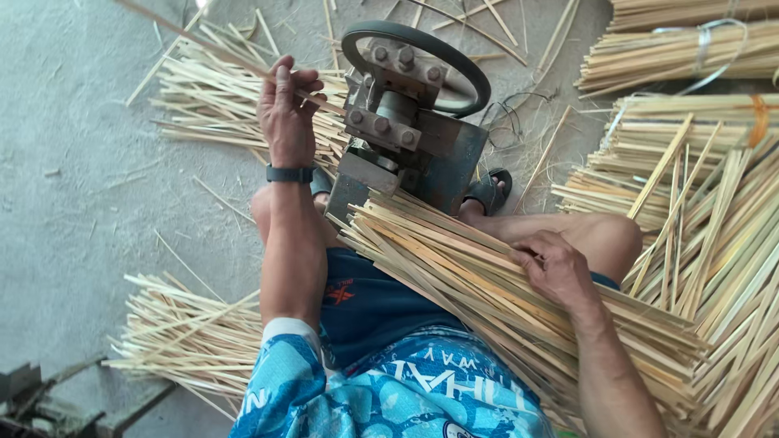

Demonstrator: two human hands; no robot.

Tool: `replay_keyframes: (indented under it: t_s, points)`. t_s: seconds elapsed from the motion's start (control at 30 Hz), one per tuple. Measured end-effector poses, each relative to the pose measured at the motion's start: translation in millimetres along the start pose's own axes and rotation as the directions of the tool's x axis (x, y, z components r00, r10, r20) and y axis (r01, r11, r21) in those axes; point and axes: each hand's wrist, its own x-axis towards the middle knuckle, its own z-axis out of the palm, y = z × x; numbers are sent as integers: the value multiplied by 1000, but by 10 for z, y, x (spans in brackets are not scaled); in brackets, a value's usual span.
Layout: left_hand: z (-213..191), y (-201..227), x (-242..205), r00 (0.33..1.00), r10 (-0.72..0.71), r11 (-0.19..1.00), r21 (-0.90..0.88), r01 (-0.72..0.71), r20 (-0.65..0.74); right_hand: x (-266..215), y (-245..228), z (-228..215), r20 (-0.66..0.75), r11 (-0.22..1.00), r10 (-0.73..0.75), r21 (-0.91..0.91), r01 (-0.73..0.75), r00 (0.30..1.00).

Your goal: The person sits on the floor and feeds long bamboo strips through a grinding machine to smooth or shape them. They hold bundles of strips, pass them through the machine one by one, and collect the processed pieces into a growing pile.

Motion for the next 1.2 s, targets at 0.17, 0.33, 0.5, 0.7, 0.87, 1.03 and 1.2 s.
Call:
replay_keyframes:
  t_s: [0.17, 0.33, 0.5, 0.7, 0.87, 1.03, 1.2]
  points:
    - [-260, 57, -60, 990, 121, 962, -236, -135, -74, -222, -100, -25, -151, 994, -71, -93, 58, 986]
    - [-426, 127, -74, 974, 26, 951, -294, -93, -225, -257, -34, -10, -140, 994, 61, 102, -47, 988]
    - [-376, 9, -87, 972, -63, 969, -246, 5, -227, -232, 188, -14, -168, 977, -83, 183, 113, 982]
    - [-337, 6, -56, 965, -216, 940, -299, 163, -151, -219, 436, -345, -70, 979, 94, 190, -79, 993]
    - [-300, 5, -99, 972, -180, 953, -269, 135, -149, -184, 518, -149, 114, 998, 4, 54, -10, 993]
    - [-284, 35, -83, 968, -192, 957, -252, 147, -165, -240, 606, 39, 143, 995, 97, 5, -98, 985]
    - [-304, 4, -64, 971, -188, 963, -222, 152, -147, -250, 660, -29, -51, 982, -62, 176, 70, 997]
